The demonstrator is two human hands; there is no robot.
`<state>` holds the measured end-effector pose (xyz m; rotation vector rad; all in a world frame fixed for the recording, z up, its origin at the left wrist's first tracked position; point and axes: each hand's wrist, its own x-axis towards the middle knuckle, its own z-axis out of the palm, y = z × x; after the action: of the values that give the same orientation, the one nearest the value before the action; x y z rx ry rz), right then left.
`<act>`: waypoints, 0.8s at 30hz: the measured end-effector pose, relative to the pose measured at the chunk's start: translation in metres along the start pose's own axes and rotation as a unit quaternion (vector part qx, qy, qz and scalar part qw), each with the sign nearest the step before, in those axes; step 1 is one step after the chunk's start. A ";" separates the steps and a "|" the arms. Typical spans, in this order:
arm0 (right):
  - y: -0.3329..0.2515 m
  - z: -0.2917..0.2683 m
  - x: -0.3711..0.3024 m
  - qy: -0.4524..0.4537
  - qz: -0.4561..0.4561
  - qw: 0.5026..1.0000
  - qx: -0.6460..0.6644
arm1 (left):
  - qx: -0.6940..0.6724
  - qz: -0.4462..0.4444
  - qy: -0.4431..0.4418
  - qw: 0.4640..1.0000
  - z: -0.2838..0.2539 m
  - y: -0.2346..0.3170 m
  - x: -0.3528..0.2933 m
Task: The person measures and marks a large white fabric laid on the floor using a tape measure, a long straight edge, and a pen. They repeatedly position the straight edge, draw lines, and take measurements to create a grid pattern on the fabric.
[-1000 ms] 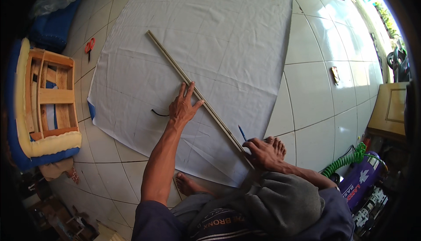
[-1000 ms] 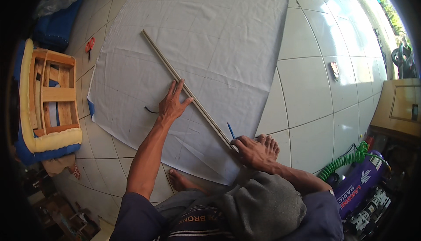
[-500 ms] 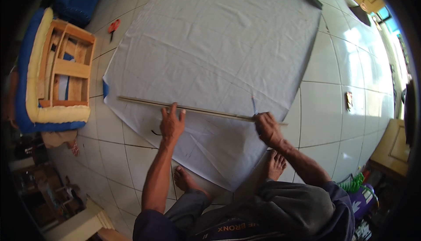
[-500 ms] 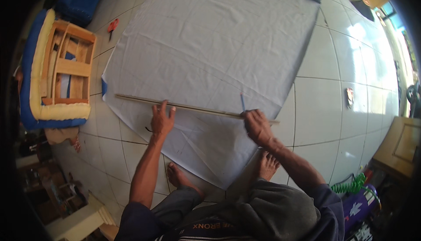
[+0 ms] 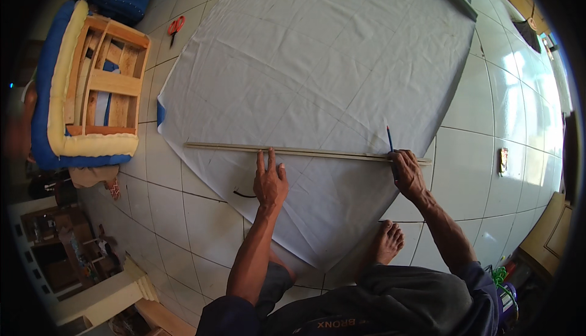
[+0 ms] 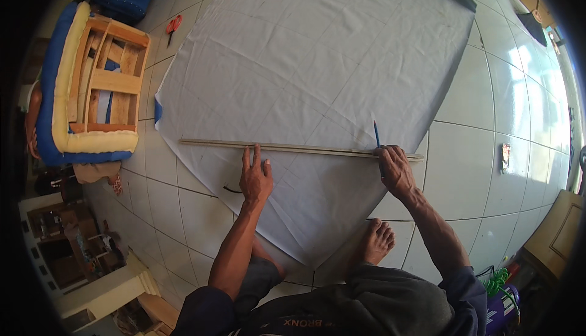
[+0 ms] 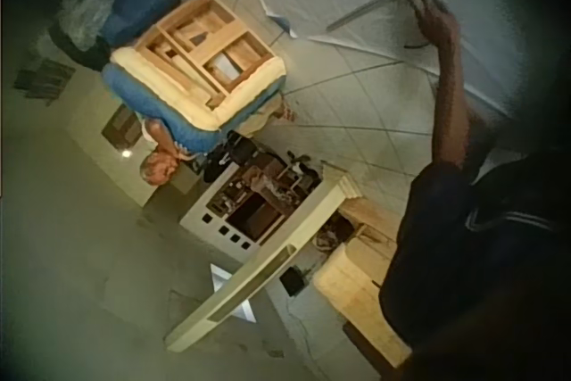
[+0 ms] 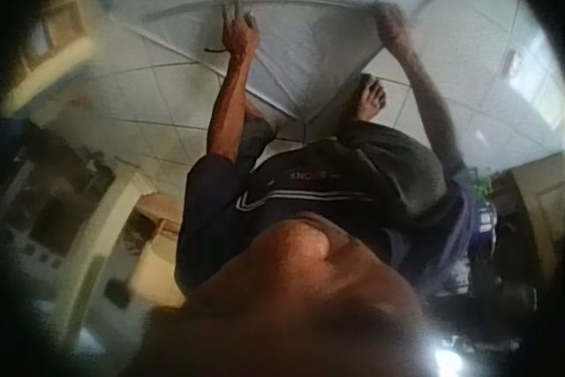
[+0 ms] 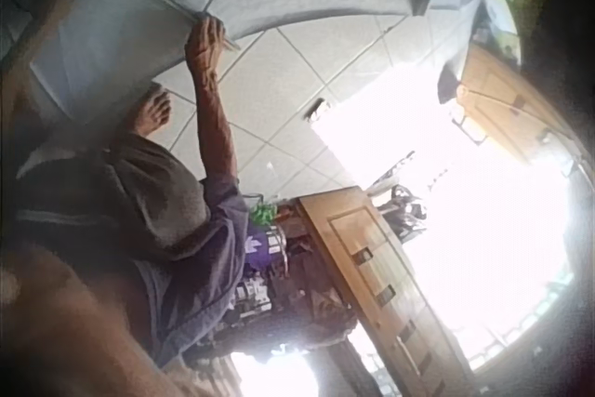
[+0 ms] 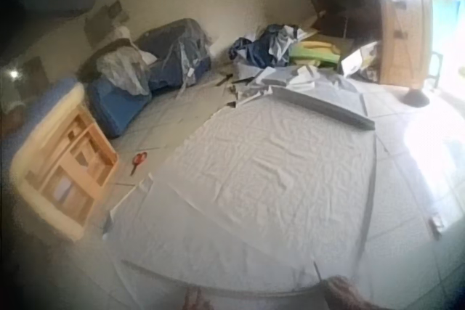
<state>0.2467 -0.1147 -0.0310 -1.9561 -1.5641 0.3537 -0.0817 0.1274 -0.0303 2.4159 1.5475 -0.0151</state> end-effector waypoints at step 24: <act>-0.023 -0.005 0.028 0.089 0.024 0.996 -0.019 | 0.005 0.090 0.088 0.992 0.009 -0.001 -0.001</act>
<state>0.2386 -0.0870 -0.0085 -1.9978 -1.4228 0.1636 -0.0812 0.1250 -0.0386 2.6166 1.3923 0.2319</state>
